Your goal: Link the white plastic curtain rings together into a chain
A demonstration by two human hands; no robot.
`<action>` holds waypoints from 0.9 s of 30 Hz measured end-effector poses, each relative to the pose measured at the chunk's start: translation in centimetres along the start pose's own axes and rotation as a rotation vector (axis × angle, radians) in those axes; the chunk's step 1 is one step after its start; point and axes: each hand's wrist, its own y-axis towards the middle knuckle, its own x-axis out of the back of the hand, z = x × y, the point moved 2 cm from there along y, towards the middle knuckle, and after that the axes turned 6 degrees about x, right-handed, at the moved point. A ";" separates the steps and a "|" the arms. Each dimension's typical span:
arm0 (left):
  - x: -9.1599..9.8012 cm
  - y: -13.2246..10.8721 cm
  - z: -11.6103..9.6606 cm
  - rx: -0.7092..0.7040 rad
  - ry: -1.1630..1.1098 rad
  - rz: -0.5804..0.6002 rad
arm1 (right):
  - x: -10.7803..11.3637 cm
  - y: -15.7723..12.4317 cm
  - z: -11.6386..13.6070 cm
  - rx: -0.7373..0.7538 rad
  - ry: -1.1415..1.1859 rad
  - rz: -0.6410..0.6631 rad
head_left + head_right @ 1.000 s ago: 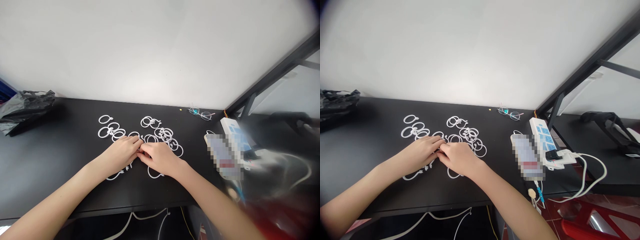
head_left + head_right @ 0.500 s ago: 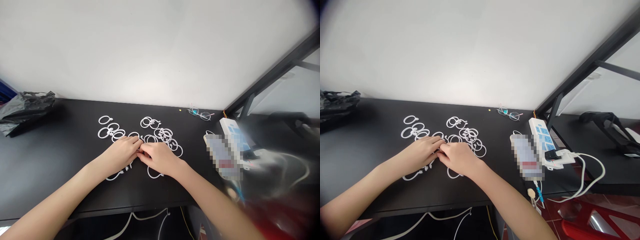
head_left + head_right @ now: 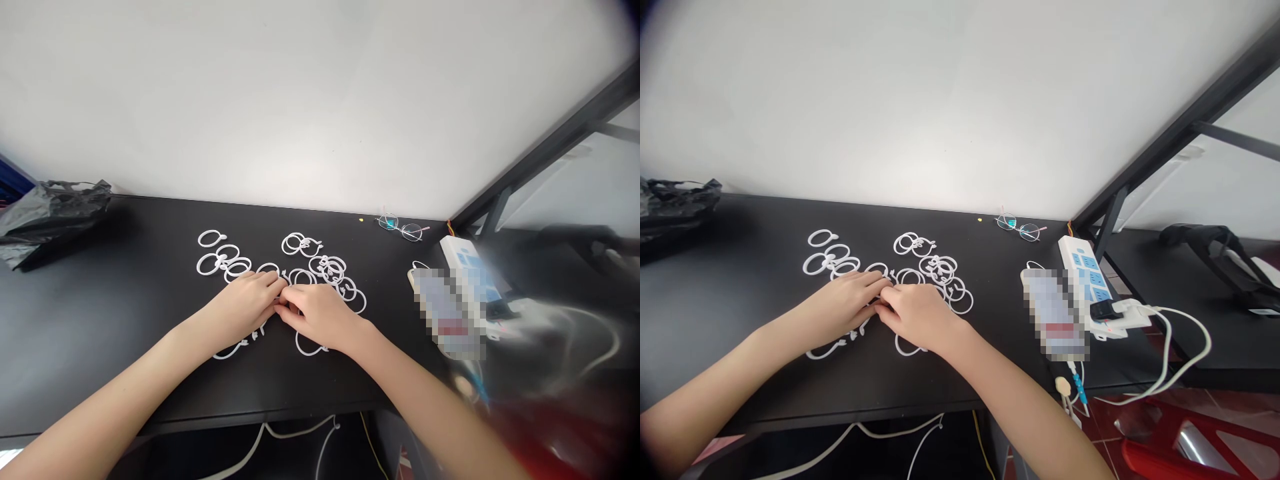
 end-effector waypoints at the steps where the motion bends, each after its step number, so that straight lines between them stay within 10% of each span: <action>1: 0.1 0.0 0.0 0.002 0.003 0.006 | 0.0 0.0 0.0 -0.001 0.000 0.001; 27: 0.0 -0.2 -0.2 -0.026 0.052 -0.011 | 0.6 0.0 0.6 -0.008 0.012 0.076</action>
